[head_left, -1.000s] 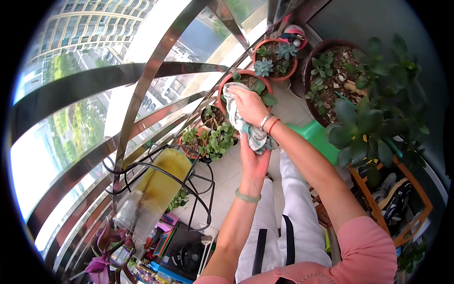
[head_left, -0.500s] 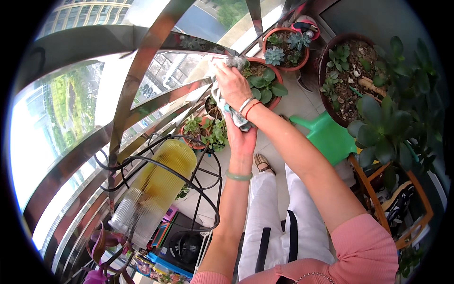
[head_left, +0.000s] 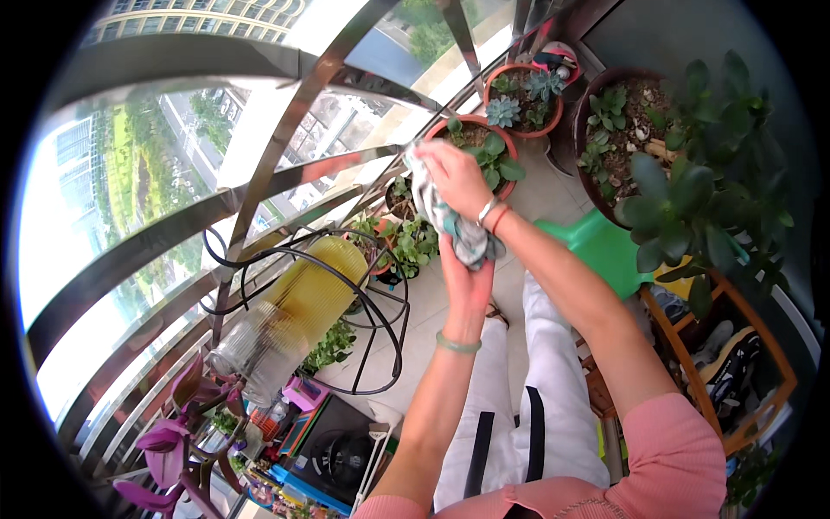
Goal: The person cleans the balcony window frame and glass panels using a cloth. They then wring the cloth in a green bucket and proceed to wipe the balcony floor and the base of several potted plants. The person also moves a pair of pink shoes and a pair of black sandals to clean underneath them.
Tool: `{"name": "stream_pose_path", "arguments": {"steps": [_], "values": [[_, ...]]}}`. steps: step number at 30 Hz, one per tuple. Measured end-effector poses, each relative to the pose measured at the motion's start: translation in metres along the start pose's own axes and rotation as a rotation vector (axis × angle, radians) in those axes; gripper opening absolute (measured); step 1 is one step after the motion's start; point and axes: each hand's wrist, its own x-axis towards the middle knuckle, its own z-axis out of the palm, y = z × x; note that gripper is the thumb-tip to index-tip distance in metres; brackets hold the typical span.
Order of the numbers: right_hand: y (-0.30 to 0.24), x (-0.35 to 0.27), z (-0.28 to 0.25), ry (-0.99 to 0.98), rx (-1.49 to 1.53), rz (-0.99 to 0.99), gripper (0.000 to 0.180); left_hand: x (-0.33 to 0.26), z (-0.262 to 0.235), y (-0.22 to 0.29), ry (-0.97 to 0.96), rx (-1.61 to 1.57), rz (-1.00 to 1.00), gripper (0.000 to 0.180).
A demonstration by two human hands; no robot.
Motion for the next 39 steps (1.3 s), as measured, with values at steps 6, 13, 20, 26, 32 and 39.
{"name": "stream_pose_path", "arguments": {"steps": [6,13,20,26,32,39], "values": [[0.019,0.061,0.021,-0.303,-0.277,-0.07,0.031,0.049,0.027,0.013,-0.044,0.002,0.017,0.049],[0.024,0.027,0.013,-0.189,-0.812,-0.164,0.049,0.052,0.006,0.012,-0.033,0.006,-0.212,0.053],[0.021,0.01,0.028,-0.071,-0.672,-0.13,0.042,0.034,-0.005,0.019,-0.049,0.011,-0.178,0.041],[0.051,-0.043,0.032,-0.047,0.062,0.432,0.025,-0.014,-0.053,0.034,-0.137,0.055,-0.271,0.05],[-0.013,-0.036,0.07,-0.04,0.096,0.24,0.024,0.0,-0.084,0.074,-0.258,-0.039,-0.325,0.055],[0.046,-0.016,0.087,-0.122,-0.58,-0.355,0.05,0.054,-0.083,0.067,-0.302,-0.04,-0.21,0.042]]}}
